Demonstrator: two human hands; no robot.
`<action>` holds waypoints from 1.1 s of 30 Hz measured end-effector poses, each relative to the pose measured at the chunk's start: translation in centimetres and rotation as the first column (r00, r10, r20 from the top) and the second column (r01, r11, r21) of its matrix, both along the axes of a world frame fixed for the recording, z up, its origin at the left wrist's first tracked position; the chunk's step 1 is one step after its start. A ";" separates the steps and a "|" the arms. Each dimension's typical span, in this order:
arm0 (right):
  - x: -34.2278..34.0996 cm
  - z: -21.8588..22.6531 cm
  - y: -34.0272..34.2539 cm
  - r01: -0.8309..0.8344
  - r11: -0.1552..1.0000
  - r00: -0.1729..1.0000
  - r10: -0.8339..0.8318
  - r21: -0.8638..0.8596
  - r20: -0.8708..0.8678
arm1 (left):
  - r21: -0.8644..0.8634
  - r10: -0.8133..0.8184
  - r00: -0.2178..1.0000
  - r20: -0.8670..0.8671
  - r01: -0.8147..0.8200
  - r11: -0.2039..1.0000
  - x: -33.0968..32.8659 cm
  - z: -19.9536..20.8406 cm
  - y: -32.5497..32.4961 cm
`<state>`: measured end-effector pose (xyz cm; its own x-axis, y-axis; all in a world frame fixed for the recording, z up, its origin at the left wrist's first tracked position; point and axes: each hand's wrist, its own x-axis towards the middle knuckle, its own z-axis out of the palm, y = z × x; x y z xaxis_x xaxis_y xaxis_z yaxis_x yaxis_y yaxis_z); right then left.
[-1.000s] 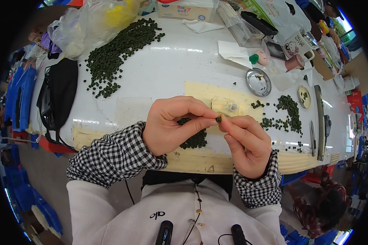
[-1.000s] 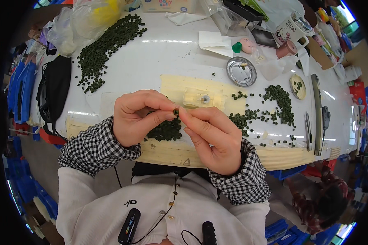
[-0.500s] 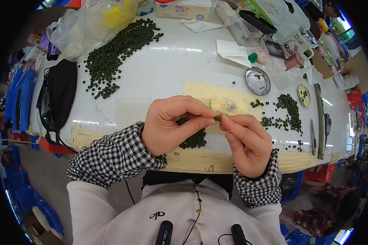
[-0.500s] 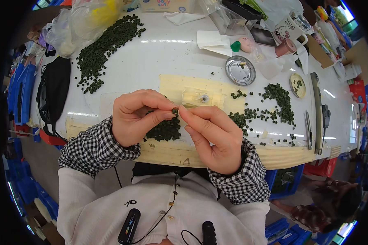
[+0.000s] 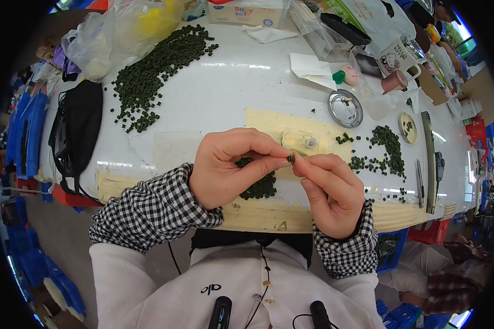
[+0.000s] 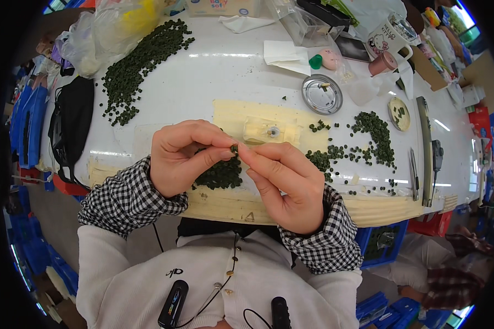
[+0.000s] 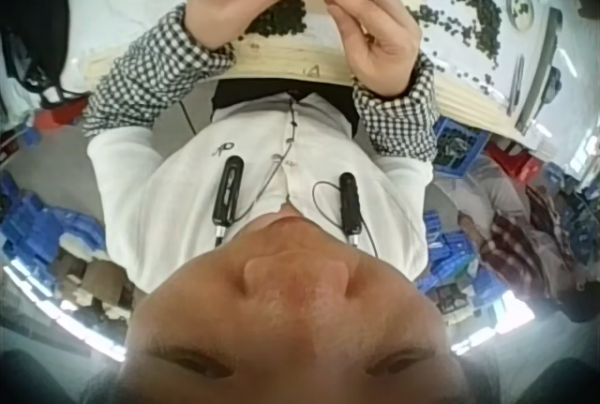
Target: Assembling small green plastic components onto a white base on a workbench.
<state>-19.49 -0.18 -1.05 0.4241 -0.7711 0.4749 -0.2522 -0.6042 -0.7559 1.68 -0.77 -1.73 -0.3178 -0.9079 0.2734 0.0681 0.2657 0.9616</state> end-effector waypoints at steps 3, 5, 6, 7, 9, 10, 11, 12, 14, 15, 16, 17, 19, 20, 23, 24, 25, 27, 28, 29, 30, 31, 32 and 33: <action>0.0 0.0 0.0 -0.003 1.000 1.000 0.003 -0.002 -0.001 | -0.013 0.004 1.000 0.008 -0.004 1.000 0.0 -0.2 -0.1; 0.0 -0.1 -0.1 -0.005 1.000 1.000 0.005 -0.010 0.002 | 0.003 -0.012 0.999 0.031 0.012 1.000 0.1 0.1 -0.1; 0.0 -0.1 -0.1 -0.007 1.000 1.000 0.007 -0.016 0.004 | 0.004 -0.009 1.000 0.030 0.009 1.000 0.1 0.0 0.0; 0.0 -0.2 -0.1 -0.010 1.000 1.000 0.010 -0.023 0.006 | 0.005 -0.006 1.000 0.028 0.006 1.000 0.1 0.0 0.0; 0.0 -0.2 -0.1 -0.016 0.999 1.000 0.015 -0.041 -0.010 | -0.011 -0.007 0.999 0.036 0.008 1.000 0.2 -0.2 -0.1; -0.1 -0.2 -0.1 -0.019 0.999 1.000 0.018 -0.051 -0.017 | -0.029 -0.011 0.999 0.045 0.012 1.000 0.2 -0.2 -0.2; 0.0 -0.2 -0.1 -0.019 0.998 1.000 0.018 -0.058 -0.025 | -0.047 -0.014 0.998 0.055 0.016 0.999 0.3 -0.2 -0.2; 0.0 -0.2 -0.1 -0.018 0.998 0.999 0.016 -0.064 -0.033 | -0.064 -0.012 0.998 0.064 0.016 0.998 0.3 -0.2 -0.2; 0.0 -0.3 -0.1 -0.021 0.997 0.999 0.018 -0.071 -0.037 | -0.098 -0.008 0.997 0.082 0.016 0.995 0.4 -0.1 -0.3; 0.0 -0.3 -0.1 -0.026 0.997 0.999 0.024 -0.072 -0.032 | -0.105 -0.012 0.996 0.091 0.021 0.994 0.5 0.0 -0.3; 0.0 -0.3 -0.1 -0.031 0.997 0.999 0.029 -0.073 -0.026 | -0.111 -0.016 0.995 0.100 0.027 0.993 0.5 0.0 -0.3; 0.0 -0.3 -0.1 -0.031 0.997 0.999 0.029 -0.068 -0.024 | -0.118 -0.020 0.994 0.109 0.033 0.992 0.6 0.1 -0.3; 0.0 -0.5 0.0 -0.030 0.998 0.999 0.029 -0.057 -0.022 | -0.084 -0.014 0.997 0.076 0.021 0.996 0.4 0.1 -0.3; 0.1 -0.5 0.0 -0.013 0.999 1.000 0.011 -0.051 -0.025 | -0.067 -0.011 0.998 0.061 0.015 0.998 0.4 0.1 -0.3; 0.1 -0.2 -0.2 0.079 0.997 0.996 -0.080 -0.021 -0.048 | -0.035 0.042 0.974 0.222 -0.035 0.999 0.7 0.8 -1.3; -0.4 0.2 0.0 0.149 0.989 0.988 -0.149 -0.021 -0.029 | -0.066 0.090 0.968 0.234 -0.077 0.995 0.6 0.9 -2.1; -0.9 0.3 0.0 0.205 0.978 0.979 -0.206 -0.021 -0.004 | -0.132 0.146 0.930 0.337 -0.107 0.985 1.1 1.0 -2.8; -2.0 0.6 0.0 0.304 0.950 0.952 -0.306 -0.073 -0.010 | -0.244 0.259 0.820 0.511 -0.150 0.958 2.4 0.7 -4.0; -2.7 0.4 0.1 0.340 0.938 0.940 -0.342 -0.066 -0.022 | -0.287 0.311 0.751 0.582 -0.168 0.943 2.9 0.3 -4.5; -3.0 0.4 0.3 0.350 0.936 0.933 -0.353 -0.045 -0.069 | -0.285 0.318 0.701 0.639 -0.169 0.944 3.3 0.1 -4.9; -3.2 0.3 0.5 0.359 0.933 0.926 -0.359 -0.024 -0.115 | -0.326 0.355 0.664 0.658 -0.174 0.929 3.6 -0.2 -5.1; -3.4 0.2 0.7 0.347 0.937 0.922 -0.349 -0.041 -0.165 | -0.367 0.392 0.626 0.674 -0.177 0.913 3.8 -0.6 -5.2; -3.6 -0.1 0.9 0.334 0.941 0.916 -0.338 -0.057 -0.215 | -0.408 0.430 0.587 0.686 -0.178 0.895 4.0 -0.9 -5.3; -3.7 -0.4 0.9 0.320 0.944 0.907 -0.329 -0.075 -0.262 | -0.475 0.473 0.567 0.674 -0.157 0.866 4.2 -1.2 -5.5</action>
